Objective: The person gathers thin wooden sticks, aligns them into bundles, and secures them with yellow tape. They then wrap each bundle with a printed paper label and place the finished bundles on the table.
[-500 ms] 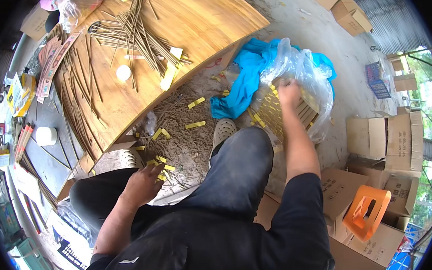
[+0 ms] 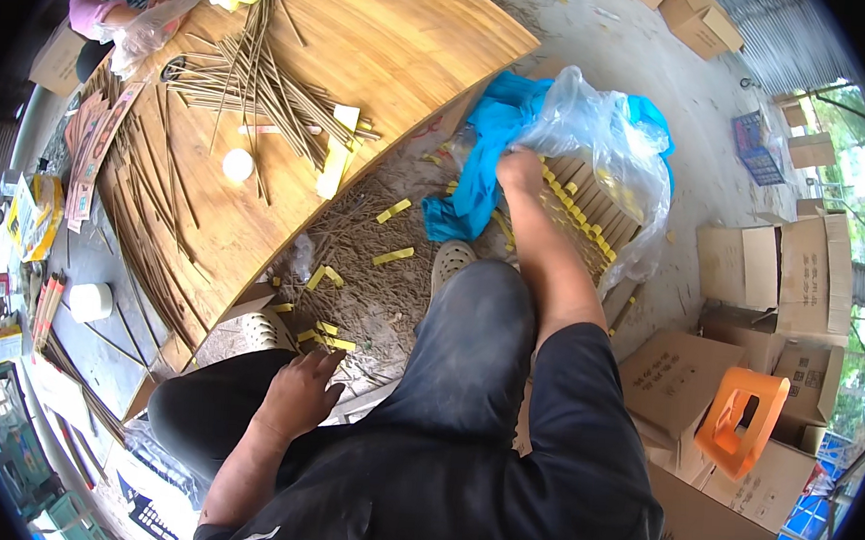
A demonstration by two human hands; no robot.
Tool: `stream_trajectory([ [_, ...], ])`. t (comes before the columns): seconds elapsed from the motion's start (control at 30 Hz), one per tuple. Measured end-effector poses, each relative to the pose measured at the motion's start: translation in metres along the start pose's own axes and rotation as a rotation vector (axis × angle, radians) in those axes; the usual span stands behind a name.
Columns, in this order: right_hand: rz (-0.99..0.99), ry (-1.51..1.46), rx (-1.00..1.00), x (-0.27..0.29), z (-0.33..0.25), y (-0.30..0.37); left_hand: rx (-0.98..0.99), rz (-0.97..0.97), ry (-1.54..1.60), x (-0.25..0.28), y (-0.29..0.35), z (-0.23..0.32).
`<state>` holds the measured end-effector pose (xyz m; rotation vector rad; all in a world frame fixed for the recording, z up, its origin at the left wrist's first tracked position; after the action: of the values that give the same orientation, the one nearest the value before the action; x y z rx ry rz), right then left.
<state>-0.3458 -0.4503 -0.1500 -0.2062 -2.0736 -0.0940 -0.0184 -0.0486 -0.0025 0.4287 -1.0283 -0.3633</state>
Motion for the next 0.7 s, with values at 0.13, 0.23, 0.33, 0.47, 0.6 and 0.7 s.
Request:
stream_trajectory([
  [0.13,-0.062,-0.489,0.021,-0.019,-0.04,-0.023,-0.028,0.004,0.006,0.0,-0.001,-0.002],
  [0.23,-0.107,-1.072,-0.253,-0.016,-0.078,-0.058,-0.028,0.01,0.003,-0.003,0.001,-0.005],
  [0.33,0.008,-1.488,-0.273,0.005,-0.091,-0.112,-0.019,0.006,-0.005,-0.005,0.0,-0.004],
  [0.47,0.034,-1.383,-0.077,0.053,-0.055,-0.187,-0.072,0.001,-0.023,-0.004,-0.008,-0.002],
  [0.6,-0.065,-0.893,0.091,0.062,-0.077,-0.159,-0.007,0.041,0.002,-0.007,0.002,-0.003],
  [0.7,0.072,-0.304,0.318,0.089,0.013,-0.178,-0.065,0.007,0.004,-0.007,-0.008,-0.003],
])
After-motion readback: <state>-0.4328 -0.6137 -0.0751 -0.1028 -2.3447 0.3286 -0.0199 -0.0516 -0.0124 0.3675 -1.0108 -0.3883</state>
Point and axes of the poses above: each hand's wrist, its own y-axis away from the middle knuckle, its own x-axis out of the back of the hand, z = x × y, the point moved 4 cm from there along -y, towards the middle knuckle, and after that the axes turned 10 degrees about x, right-handed, at the moved point
